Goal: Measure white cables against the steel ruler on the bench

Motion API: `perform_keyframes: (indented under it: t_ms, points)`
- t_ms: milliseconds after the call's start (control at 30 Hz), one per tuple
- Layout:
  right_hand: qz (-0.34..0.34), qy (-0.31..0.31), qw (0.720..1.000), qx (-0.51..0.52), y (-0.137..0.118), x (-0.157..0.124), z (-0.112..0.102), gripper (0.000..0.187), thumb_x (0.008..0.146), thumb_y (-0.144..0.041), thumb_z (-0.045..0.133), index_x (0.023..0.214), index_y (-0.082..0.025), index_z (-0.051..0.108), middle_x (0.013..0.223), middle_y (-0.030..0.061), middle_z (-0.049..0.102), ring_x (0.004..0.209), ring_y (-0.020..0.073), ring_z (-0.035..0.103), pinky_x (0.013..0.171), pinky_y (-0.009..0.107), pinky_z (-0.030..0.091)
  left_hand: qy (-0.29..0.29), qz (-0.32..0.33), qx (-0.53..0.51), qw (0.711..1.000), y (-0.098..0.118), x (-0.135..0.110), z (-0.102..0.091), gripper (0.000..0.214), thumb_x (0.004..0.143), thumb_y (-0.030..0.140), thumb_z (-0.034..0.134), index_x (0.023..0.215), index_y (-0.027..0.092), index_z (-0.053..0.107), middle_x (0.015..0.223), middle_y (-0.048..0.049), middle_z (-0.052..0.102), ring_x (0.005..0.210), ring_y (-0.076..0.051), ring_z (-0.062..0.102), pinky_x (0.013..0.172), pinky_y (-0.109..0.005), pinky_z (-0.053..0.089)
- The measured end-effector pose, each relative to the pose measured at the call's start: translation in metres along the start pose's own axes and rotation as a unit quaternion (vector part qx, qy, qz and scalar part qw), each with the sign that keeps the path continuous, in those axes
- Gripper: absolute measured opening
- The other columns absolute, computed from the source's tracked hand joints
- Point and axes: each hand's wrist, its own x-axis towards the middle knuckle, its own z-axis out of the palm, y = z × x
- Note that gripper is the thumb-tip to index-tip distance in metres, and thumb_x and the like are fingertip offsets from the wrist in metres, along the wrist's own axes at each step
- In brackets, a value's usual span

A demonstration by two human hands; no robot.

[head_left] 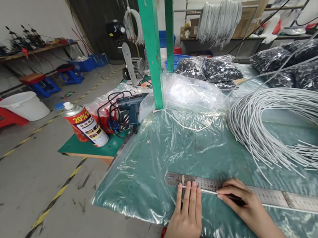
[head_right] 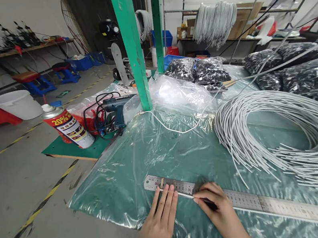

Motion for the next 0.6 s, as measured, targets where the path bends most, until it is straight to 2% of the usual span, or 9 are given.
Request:
perform_keyframes:
  t_ms: [233,400,500,600]
  points:
    - [0.022,-0.032,0.999,-0.012,-0.001,0.000,0.002,0.028,0.096,-0.038,0.050,0.084,-0.023,0.070,0.086,0.0060,0.063,0.080,0.0187,0.061,0.071,0.029,0.049,0.005,-0.010,-0.034,0.999,-0.001,0.001,0.001,0.057,0.077,0.009,0.038,0.133,-0.001,0.042,0.138,-0.0224,0.045,0.131,-0.036,0.040,0.118,-0.057,0.015]
    - [-0.026,0.002,0.998,-0.052,-0.009,-0.001,0.001,0.020,0.097,-0.027,0.049,0.093,-0.024,0.069,0.088,0.0046,0.063,0.081,0.0172,0.061,0.073,0.028,0.049,0.037,-0.017,-0.053,0.998,-0.003,0.002,0.007,0.059,0.075,0.006,0.035,0.132,-0.003,0.042,0.137,-0.0217,0.046,0.130,-0.036,0.041,0.118,-0.055,0.015]
    - [-0.036,0.067,0.993,-0.093,-0.003,0.000,-0.018,0.022,0.097,-0.022,0.047,0.109,-0.024,0.065,0.095,0.0056,0.065,0.088,0.0165,0.062,0.079,0.027,0.050,0.075,-0.015,-0.076,0.994,-0.009,0.000,0.020,0.055,0.083,0.018,0.036,0.135,0.001,0.041,0.137,-0.0193,0.047,0.134,-0.036,0.035,0.119,-0.054,0.014]
    - [0.023,0.120,0.981,-0.153,0.024,0.008,-0.061,0.027,0.098,-0.030,0.042,0.107,-0.020,0.066,0.094,0.0079,0.067,0.089,0.0181,0.063,0.080,0.028,0.051,0.098,0.019,-0.072,0.992,-0.016,-0.001,0.041,0.065,0.089,0.044,0.039,0.138,0.002,0.037,0.131,-0.0183,0.053,0.140,-0.037,0.023,0.122,-0.053,0.008]
